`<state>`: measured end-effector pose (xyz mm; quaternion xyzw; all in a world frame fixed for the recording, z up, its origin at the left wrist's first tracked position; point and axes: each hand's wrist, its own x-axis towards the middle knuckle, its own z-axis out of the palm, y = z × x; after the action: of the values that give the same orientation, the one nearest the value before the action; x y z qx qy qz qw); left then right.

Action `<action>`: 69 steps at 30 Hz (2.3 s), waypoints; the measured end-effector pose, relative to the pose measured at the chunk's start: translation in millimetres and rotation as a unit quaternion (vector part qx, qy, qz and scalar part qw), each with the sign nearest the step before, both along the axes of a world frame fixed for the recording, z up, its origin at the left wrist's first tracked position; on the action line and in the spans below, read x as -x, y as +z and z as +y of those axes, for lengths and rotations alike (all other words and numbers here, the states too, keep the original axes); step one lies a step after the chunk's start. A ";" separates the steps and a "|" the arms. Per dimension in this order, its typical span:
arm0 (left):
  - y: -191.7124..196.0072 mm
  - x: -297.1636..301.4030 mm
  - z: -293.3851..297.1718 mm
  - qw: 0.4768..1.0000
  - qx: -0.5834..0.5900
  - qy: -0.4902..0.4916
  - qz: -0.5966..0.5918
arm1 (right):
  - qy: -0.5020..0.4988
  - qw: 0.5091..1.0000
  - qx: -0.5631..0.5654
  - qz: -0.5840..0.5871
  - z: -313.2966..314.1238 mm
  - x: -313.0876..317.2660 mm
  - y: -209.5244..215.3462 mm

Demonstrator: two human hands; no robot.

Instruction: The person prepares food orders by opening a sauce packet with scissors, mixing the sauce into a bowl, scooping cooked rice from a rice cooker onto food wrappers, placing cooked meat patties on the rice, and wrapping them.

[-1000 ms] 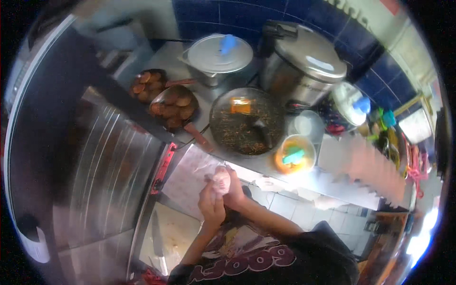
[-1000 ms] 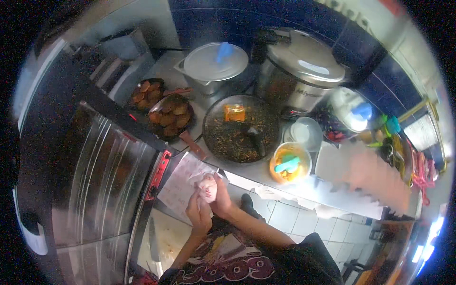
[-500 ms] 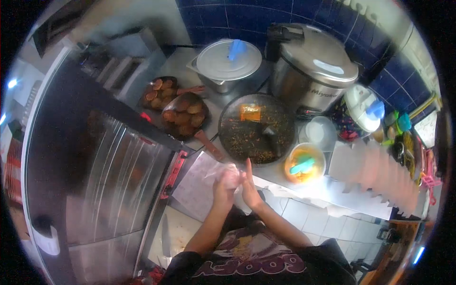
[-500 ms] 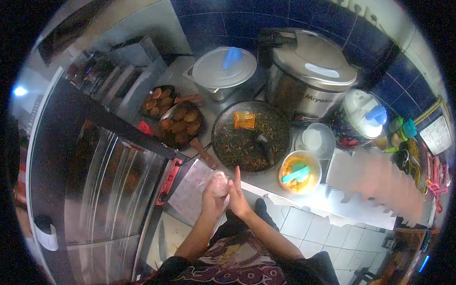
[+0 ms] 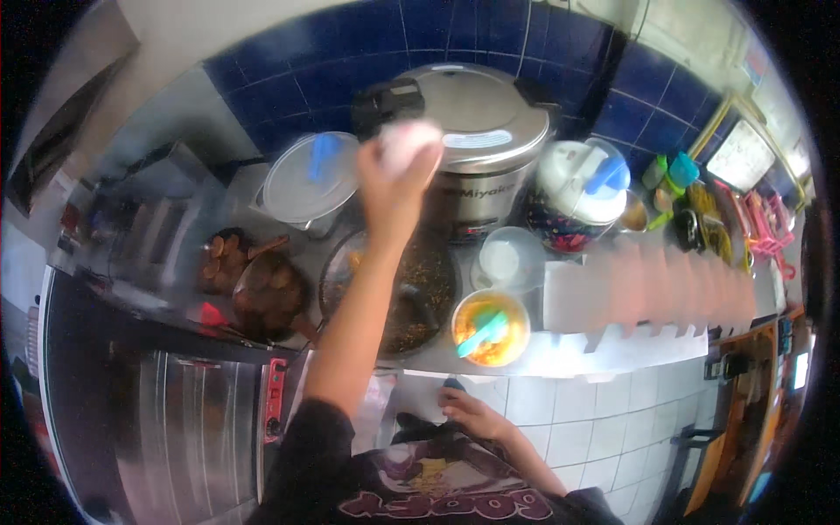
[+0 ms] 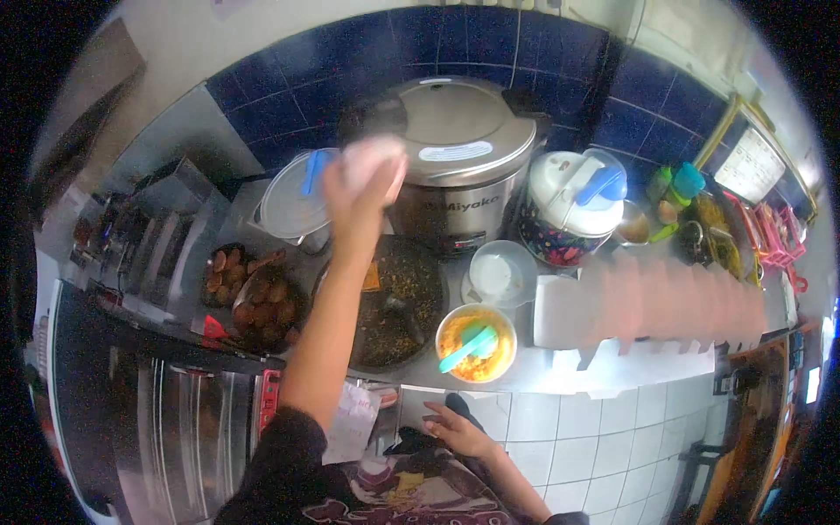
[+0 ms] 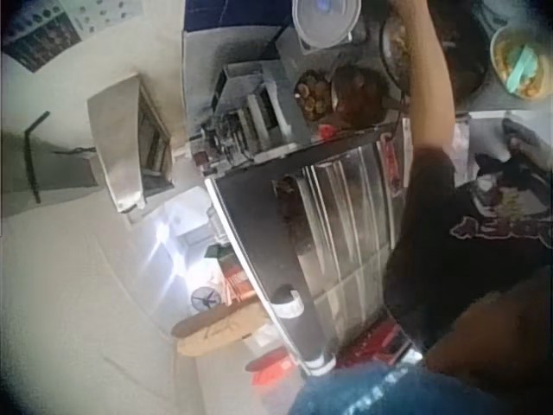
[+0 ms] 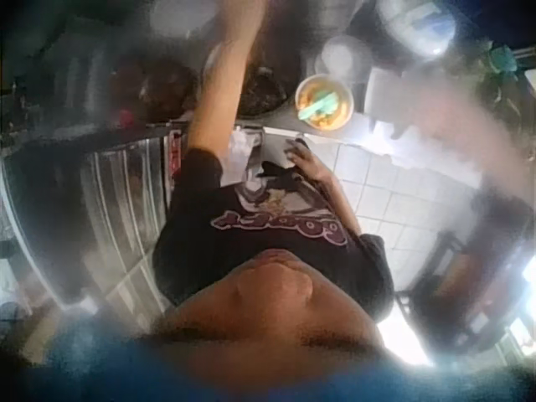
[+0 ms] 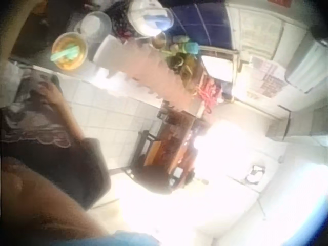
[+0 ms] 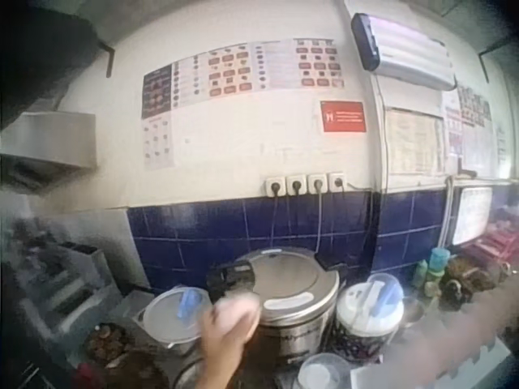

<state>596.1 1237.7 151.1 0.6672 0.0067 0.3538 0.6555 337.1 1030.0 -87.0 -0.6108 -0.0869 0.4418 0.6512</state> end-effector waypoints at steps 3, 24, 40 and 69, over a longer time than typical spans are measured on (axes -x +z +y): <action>-5.5 -120.9 5.5 0.989 -0.133 0.016 0.067 | -0.013 1.000 0.007 -0.014 0.7 -1.1 3.5; -184.7 144.3 -88.6 0.578 -0.736 -0.217 0.277 | -0.269 0.914 0.279 -0.119 -68.7 -104.8 5.0; -175.7 84.4 -85.4 0.379 -0.869 -0.230 0.218 | -0.355 0.887 0.261 -0.140 -59.2 -101.5 12.8; -165.2 110.1 -75.0 0.674 -0.594 -0.264 0.350 | -0.354 0.933 0.039 0.049 -66.2 -103.0 15.5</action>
<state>486.0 1162.8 -14.2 0.9650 -0.1523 -0.1640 0.1365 440.2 963.8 -71.5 -0.6046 0.1844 0.2145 0.7446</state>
